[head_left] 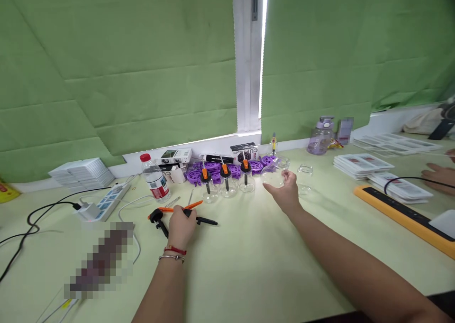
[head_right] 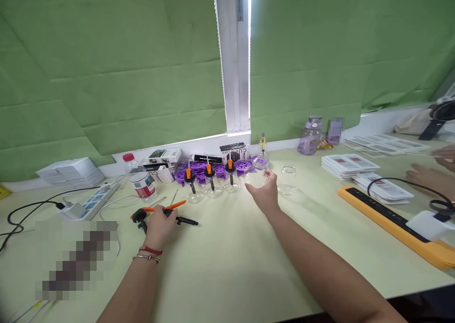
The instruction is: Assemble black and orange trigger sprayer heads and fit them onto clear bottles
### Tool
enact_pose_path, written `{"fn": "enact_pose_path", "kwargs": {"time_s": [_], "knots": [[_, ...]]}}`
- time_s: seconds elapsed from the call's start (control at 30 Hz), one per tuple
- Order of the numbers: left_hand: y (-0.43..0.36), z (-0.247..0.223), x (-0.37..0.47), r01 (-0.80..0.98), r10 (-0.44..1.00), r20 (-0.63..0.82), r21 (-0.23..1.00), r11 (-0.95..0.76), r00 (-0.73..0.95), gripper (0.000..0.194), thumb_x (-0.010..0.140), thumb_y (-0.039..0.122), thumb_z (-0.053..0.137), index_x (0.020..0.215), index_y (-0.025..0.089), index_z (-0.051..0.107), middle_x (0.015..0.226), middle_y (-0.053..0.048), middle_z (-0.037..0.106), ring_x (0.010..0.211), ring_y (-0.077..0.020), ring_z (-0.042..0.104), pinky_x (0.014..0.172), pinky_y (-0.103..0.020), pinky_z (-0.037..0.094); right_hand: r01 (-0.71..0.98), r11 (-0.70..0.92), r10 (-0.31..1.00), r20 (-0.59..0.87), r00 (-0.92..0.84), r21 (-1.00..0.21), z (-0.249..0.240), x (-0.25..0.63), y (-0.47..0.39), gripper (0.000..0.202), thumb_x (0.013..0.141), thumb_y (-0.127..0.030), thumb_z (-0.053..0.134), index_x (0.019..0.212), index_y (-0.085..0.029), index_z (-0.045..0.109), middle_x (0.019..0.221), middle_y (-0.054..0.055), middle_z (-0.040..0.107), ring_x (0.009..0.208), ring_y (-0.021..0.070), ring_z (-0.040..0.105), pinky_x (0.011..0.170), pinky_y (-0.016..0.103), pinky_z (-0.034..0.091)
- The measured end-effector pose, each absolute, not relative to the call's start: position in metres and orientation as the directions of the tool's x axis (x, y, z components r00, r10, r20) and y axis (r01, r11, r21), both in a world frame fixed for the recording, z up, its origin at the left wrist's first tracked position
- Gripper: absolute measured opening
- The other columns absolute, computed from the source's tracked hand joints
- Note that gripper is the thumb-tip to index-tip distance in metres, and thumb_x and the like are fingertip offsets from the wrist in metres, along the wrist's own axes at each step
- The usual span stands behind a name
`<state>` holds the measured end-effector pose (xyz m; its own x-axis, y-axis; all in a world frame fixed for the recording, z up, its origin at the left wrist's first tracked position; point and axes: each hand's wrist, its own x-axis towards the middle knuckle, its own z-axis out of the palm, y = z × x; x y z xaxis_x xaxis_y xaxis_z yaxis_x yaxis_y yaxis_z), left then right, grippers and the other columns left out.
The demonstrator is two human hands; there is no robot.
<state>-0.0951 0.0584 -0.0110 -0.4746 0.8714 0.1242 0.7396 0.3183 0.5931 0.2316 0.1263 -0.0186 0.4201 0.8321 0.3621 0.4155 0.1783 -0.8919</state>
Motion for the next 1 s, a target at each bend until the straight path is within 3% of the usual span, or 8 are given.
{"fn": "enact_pose_path", "kwargs": {"time_s": [0.13, 0.3, 0.4, 0.57, 0.73, 1.0], "knots": [[0.050, -0.009, -0.080, 0.286, 0.855, 0.014, 0.945, 0.157, -0.518, 0.044, 0.071, 0.037, 0.061, 0.106, 0.017, 0.043, 0.067, -0.002, 0.058, 0.054, -0.0176, 0.060, 0.047, -0.027, 0.043, 0.510, 0.278, 0.897, 0.410, 0.167, -0.814, -0.010, 0.228, 0.096, 0.069, 0.064, -0.030, 0.065, 0.125, -0.026, 0.034, 0.130, 0.008, 0.046, 0.121, 0.0273, 0.045, 0.098, 0.041, 0.040], [0.045, -0.013, -0.064, -0.060, 0.877, -0.044, 0.998, 0.018, -0.478, 0.056, 0.063, 0.040, 0.070, 0.108, 0.018, 0.045, 0.062, 0.005, 0.052, 0.044, -0.0089, 0.048, 0.038, -0.019, 0.034, 0.698, 0.522, 0.817, 0.524, -0.242, -0.491, -0.021, 0.225, 0.081, 0.062, 0.060, -0.004, 0.048, 0.118, -0.023, 0.047, 0.131, 0.008, 0.043, 0.128, 0.0249, 0.035, 0.109, 0.045, 0.027], [0.044, -0.014, -0.060, -0.143, 0.875, -0.074, 0.990, 0.005, -0.478, 0.047, 0.064, 0.045, 0.069, 0.096, 0.016, 0.049, 0.060, 0.006, 0.048, 0.045, -0.0072, 0.047, 0.039, -0.019, 0.033, 0.714, 0.584, 0.777, 0.519, -0.355, -0.385, -0.026, 0.221, 0.080, 0.066, 0.056, 0.001, 0.043, 0.118, -0.022, 0.049, 0.129, 0.009, 0.043, 0.129, 0.0261, 0.032, 0.111, 0.051, 0.019], [0.039, -0.011, -0.048, -0.175, 0.905, -0.143, 0.982, 0.078, -0.400, 0.030, 0.074, 0.043, 0.060, 0.082, 0.018, 0.045, 0.061, 0.006, 0.045, 0.046, -0.0065, 0.046, 0.041, -0.020, 0.035, 0.695, 0.631, 0.750, 0.498, -0.434, -0.344, -0.025, 0.212, 0.072, 0.068, 0.057, 0.002, 0.044, 0.120, -0.022, 0.047, 0.130, 0.010, 0.042, 0.131, 0.0270, 0.029, 0.110, 0.054, 0.017], [0.035, -0.012, -0.031, -0.147, 0.939, -0.143, 0.984, 0.101, -0.311, 0.031, 0.078, 0.047, 0.055, 0.083, 0.019, 0.044, 0.062, 0.006, 0.044, 0.048, -0.0075, 0.046, 0.043, -0.021, 0.037, 0.693, 0.650, 0.738, 0.476, -0.478, -0.312, -0.025, 0.202, 0.064, 0.069, 0.057, 0.003, 0.044, 0.121, -0.022, 0.047, 0.129, 0.011, 0.041, 0.127, 0.0267, 0.034, 0.110, 0.055, 0.018], [0.027, -0.014, -0.018, -0.267, 0.968, -0.201, 0.951, 0.156, -0.151, 0.035, 0.079, 0.050, 0.055, 0.089, 0.017, 0.049, 0.068, 0.003, 0.051, 0.055, -0.0098, 0.052, 0.047, -0.024, 0.045, 0.642, 0.704, 0.691, 0.497, -0.524, -0.302, -0.022, 0.193, 0.054, 0.069, 0.058, 0.002, 0.046, 0.122, -0.023, 0.045, 0.128, 0.011, 0.041, 0.123, 0.0268, 0.037, 0.109, 0.054, 0.021]]}}
